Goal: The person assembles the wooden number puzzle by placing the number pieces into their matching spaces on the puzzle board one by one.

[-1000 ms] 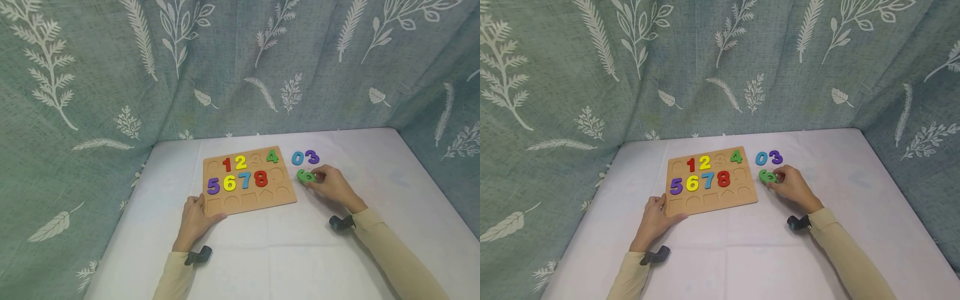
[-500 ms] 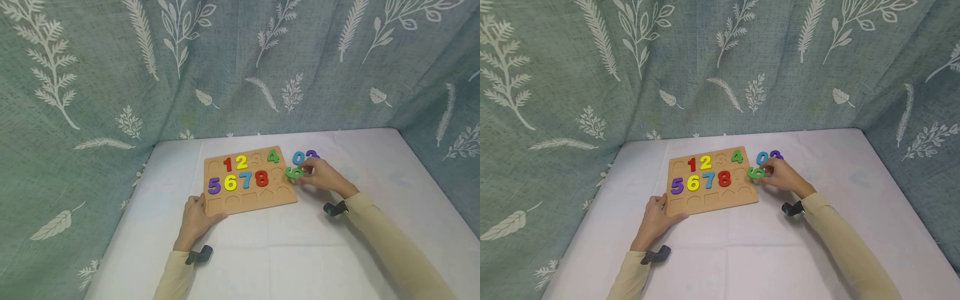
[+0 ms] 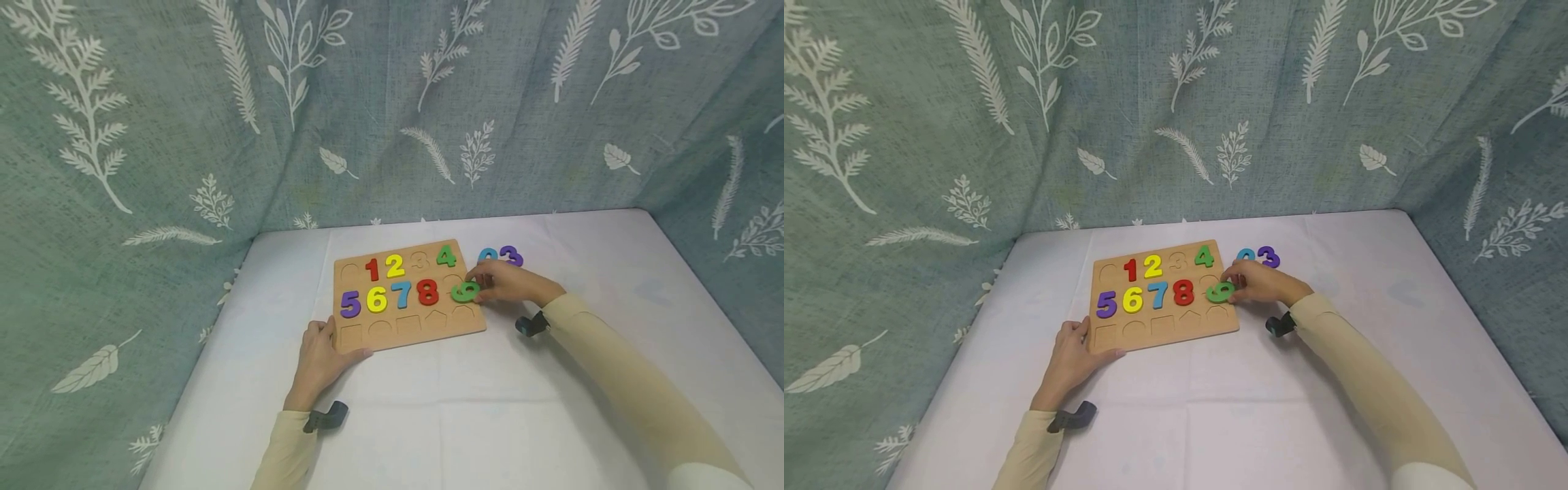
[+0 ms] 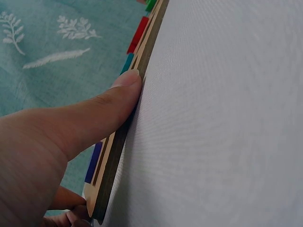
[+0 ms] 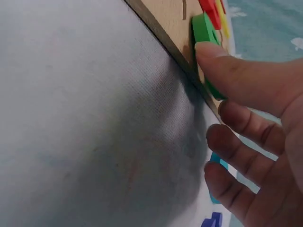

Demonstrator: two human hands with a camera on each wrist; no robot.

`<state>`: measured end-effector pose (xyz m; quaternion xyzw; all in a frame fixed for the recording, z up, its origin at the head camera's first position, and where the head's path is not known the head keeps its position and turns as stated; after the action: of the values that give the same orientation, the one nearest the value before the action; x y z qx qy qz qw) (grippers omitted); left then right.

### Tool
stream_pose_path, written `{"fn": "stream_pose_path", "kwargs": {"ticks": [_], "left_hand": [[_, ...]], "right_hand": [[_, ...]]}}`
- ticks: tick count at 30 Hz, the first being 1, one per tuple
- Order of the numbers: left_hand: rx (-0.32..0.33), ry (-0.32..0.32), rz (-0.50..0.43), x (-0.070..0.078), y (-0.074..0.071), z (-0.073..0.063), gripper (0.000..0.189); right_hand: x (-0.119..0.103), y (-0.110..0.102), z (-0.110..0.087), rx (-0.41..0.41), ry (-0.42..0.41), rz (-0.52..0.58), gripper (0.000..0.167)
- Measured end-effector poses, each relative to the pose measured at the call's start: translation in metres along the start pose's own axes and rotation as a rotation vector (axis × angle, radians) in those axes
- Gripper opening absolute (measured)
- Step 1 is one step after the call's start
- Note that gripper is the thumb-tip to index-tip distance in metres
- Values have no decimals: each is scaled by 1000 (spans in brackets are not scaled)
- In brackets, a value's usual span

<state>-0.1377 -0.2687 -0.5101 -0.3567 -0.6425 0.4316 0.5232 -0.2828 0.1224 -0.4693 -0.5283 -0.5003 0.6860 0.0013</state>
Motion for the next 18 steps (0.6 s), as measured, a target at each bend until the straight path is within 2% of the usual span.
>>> {"fn": "stream_pose_path", "kwargs": {"ticks": [4,8,13,18], "left_hand": [[-5,-12,-3,1,1,0,123],[-4,-4,-3,2,3,0,123],[-11,-5,2,1,2,-1,124],[-9,-6,0,0,1,0,124]], "right_hand": [[2,1,7,-40,-1,7,43],[0,3,9,-24,25,-4,50],[-11,16,7,121,178,-74,68],[-24,33,9,254,314,-179,61]]}}
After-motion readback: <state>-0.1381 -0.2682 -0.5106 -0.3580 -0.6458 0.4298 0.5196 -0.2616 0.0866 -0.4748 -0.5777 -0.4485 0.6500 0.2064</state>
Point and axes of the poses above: each hand's wrist, its own z-axis towards the middle knuckle, its own y-axis out of the palm, x = y × z, the point moved 1 cm from there along z, towards the middle knuckle, and after that the axes turned 9 degrees about z, right-handed, at the moved point
